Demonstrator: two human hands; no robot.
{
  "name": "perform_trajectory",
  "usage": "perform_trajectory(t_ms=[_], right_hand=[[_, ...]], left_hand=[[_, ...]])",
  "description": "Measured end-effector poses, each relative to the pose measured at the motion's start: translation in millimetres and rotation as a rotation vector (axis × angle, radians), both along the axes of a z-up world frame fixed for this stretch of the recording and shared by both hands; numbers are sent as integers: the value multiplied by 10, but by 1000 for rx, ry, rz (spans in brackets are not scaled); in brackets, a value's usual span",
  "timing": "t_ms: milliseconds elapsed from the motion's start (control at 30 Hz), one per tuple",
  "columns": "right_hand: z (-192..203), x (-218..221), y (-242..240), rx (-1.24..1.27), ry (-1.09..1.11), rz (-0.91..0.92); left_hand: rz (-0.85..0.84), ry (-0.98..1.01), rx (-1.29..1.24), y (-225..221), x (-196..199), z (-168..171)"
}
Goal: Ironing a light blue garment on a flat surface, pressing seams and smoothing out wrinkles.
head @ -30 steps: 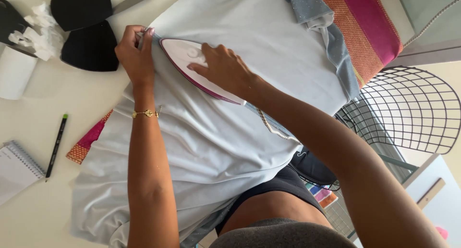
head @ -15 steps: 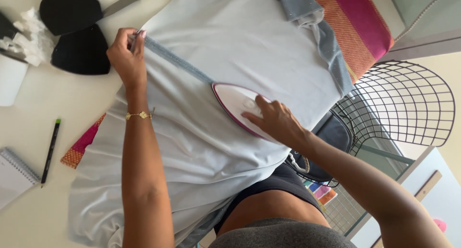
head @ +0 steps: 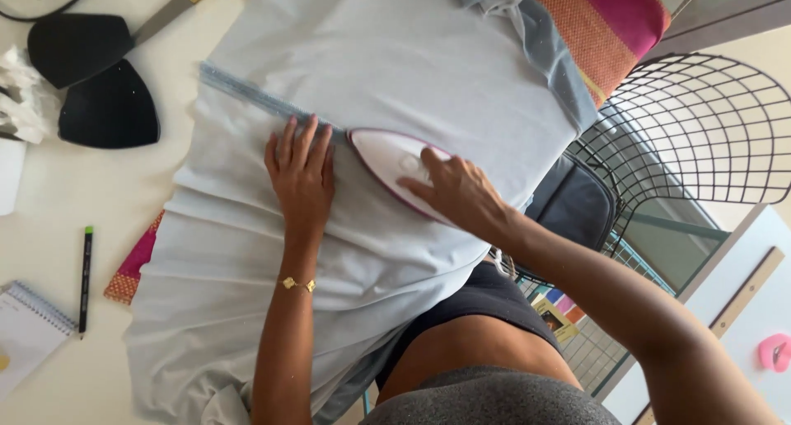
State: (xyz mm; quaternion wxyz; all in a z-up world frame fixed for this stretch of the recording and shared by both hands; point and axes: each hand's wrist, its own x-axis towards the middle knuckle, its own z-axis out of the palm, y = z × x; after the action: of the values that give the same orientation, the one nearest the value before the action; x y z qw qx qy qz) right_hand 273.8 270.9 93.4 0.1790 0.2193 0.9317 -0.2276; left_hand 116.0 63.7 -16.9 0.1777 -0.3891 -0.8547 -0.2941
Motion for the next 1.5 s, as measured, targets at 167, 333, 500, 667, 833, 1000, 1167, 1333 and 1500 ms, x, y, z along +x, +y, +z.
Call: perform_trajectory(t_ms=[167,333,500,667,833,1000,1167,1333,1500], right_hand=[[-22,69,-21,-33,-45,45],[-61,-8,21,-34,-14,-6],[156,293,-52,-69,-72,45],[21,306,70,-5,-22,-26],[3,577,34,-18,-29,-5],[218,485,258,3,-25,-108],[224,819,163,-41,-128,-34],[87,951,328,65,-72,-115],[176,1251,241,-7,-61,-12]], left_hand=[[18,-26,-26,-23,-14,-66],[34,-30,-32,-7,-3,-60],[31,-11,-31,-18,-11,-46],[25,-54,-54,-12,18,23],[9,-65,-49,-26,-15,-37],[19,-76,-34,-10,-6,41],[12,-53,-51,-12,-7,28],[-2,-72,-51,-16,17,40],[19,-60,-40,-4,-1,10]])
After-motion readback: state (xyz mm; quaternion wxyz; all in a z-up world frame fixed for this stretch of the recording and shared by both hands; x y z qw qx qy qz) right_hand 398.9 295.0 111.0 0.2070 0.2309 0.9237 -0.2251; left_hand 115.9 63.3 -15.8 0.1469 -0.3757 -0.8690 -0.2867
